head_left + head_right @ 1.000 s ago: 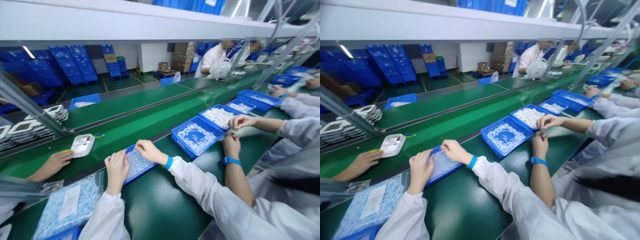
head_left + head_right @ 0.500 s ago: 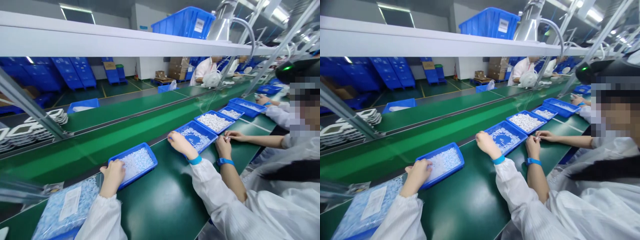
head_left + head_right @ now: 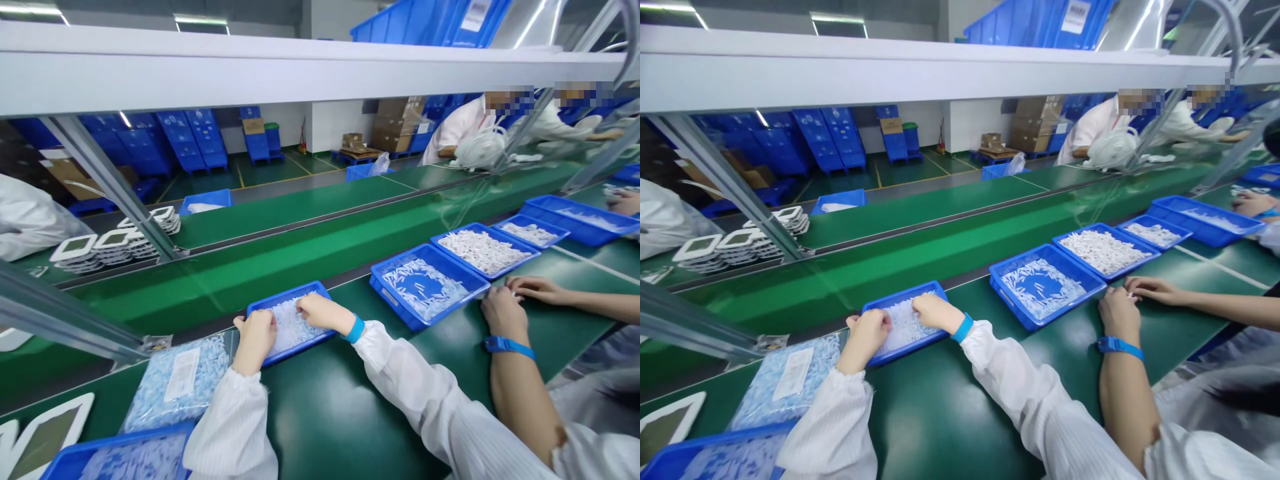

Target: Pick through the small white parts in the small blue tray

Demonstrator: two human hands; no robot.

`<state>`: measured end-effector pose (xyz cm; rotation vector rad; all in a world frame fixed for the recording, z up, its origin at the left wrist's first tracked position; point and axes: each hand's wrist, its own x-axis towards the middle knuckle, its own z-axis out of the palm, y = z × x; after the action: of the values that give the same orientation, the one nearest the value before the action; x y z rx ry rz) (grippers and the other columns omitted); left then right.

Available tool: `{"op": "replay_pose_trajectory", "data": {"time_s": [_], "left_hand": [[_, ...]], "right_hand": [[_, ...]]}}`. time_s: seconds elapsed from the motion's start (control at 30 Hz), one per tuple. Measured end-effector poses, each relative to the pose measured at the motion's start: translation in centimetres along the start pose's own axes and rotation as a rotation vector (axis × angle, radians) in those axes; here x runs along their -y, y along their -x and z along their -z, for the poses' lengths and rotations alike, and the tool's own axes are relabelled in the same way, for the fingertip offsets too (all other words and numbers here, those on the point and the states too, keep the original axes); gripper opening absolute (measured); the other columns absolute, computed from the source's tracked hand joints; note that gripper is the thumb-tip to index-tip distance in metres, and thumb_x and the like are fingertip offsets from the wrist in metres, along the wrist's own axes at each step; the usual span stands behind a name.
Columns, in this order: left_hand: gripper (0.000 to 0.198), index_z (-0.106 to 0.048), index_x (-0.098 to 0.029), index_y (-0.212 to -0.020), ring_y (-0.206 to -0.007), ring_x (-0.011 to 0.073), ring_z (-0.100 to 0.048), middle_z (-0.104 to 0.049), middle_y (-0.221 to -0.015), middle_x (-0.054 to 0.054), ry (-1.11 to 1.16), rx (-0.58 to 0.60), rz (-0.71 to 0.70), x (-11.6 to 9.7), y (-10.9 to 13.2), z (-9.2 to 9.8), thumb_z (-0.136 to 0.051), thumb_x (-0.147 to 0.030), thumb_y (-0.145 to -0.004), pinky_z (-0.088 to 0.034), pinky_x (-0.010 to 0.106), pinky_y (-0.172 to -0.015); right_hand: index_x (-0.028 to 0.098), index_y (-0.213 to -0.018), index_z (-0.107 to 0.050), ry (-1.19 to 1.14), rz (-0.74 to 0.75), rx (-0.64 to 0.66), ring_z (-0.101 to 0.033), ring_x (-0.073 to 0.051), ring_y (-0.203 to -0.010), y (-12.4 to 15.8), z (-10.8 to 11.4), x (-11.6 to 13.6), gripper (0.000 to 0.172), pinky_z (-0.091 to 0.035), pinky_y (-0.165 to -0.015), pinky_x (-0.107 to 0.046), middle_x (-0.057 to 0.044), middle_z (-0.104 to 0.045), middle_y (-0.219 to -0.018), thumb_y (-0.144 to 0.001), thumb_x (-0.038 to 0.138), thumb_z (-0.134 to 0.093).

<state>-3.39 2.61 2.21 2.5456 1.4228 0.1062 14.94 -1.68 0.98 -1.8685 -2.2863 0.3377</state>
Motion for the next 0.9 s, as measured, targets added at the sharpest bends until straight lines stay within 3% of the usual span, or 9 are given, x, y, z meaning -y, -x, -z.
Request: {"op": "replay_pose_trajectory", "data": {"time_s": [0.13,0.23,0.4,0.5,0.6,0.77,0.9], "left_hand": [[0.021,-0.065,-0.018,-0.089,-0.103,0.0285,-0.057,-0.067,-0.099,0.010,0.000,-0.015,-0.014,0.5,-0.3,-1.2,-0.051,-0.011,-0.075,-0.031,0.050,-0.089],[0.023,-0.064,-0.018,-0.087,-0.100,0.0261,-0.057,-0.068,-0.095,0.009,0.046,-0.063,-0.027,0.7,-0.3,-1.6,-0.046,-0.009,-0.077,-0.029,0.047,-0.088],[0.020,-0.065,-0.019,-0.072,-0.100,0.0264,-0.055,-0.070,-0.091,0.008,0.117,-0.253,-0.024,0.2,-0.2,0.1,-0.047,-0.017,-0.081,-0.024,0.048,-0.089],[0.021,-0.065,-0.022,-0.078,-0.093,0.0247,-0.059,-0.071,-0.087,0.005,0.171,-0.295,-0.031,-0.2,0.0,1.1,-0.045,-0.021,-0.085,-0.027,0.048,-0.090],[0.024,-0.063,-0.021,-0.086,-0.080,0.0213,-0.062,-0.070,-0.079,0.004,0.275,-0.281,-0.069,-0.4,-0.2,0.8,-0.040,-0.021,-0.087,-0.035,0.042,-0.085],[0.030,-0.059,-0.018,-0.106,-0.082,0.0169,-0.065,-0.070,-0.086,0.005,0.568,-0.352,-0.226,-0.4,-1.4,-1.6,-0.039,-0.016,-0.084,-0.046,0.028,-0.077],[0.025,-0.067,-0.019,-0.092,-0.081,0.0176,-0.067,-0.073,-0.087,0.005,0.588,-0.355,-0.179,-0.7,-1.7,-2.4,-0.045,-0.017,-0.082,-0.048,0.027,-0.076]], "right_hand": [[0.009,-0.108,-0.064,-0.066,0.000,-0.034,-0.061,-0.023,-0.099,0.2,0.7,-0.5,0.035,-0.041,-0.082,-0.029,-0.015,-0.068,-0.101,-0.080,0.002,-0.046],[0.006,-0.107,-0.064,-0.106,-0.016,-0.093,-0.060,-0.023,-0.099,0.2,1.3,-0.6,0.033,-0.041,-0.083,-0.030,-0.017,-0.067,-0.102,-0.079,0.001,-0.047],[0.010,-0.093,-0.068,-0.208,0.016,-0.231,-0.061,-0.020,-0.089,0.3,2.7,-0.1,0.024,-0.042,-0.079,-0.029,-0.013,-0.068,-0.095,-0.080,0.003,-0.049],[0.014,-0.087,-0.070,-0.329,0.061,-0.282,-0.061,-0.018,-0.082,0.4,3.2,0.2,0.023,-0.042,-0.075,-0.028,-0.009,-0.068,-0.088,-0.081,0.005,-0.050],[0.015,-0.085,-0.071,-0.490,0.081,-0.337,-0.061,-0.017,-0.081,-0.1,2.7,0.6,0.019,-0.043,-0.075,-0.028,-0.007,-0.067,-0.085,-0.083,0.010,-0.052],[0.014,-0.089,-0.068,-1.024,-0.037,-0.413,-0.062,-0.017,-0.083,-1.6,0.3,1.2,0.014,-0.048,-0.076,-0.028,-0.007,-0.068,-0.089,-0.080,0.020,-0.059],[0.013,-0.080,-0.065,-1.162,-0.082,-0.401,-0.059,-0.015,-0.071,-1.7,-0.4,1.2,0.017,-0.045,-0.067,-0.026,-0.004,-0.065,-0.076,-0.077,0.029,-0.063]]}}
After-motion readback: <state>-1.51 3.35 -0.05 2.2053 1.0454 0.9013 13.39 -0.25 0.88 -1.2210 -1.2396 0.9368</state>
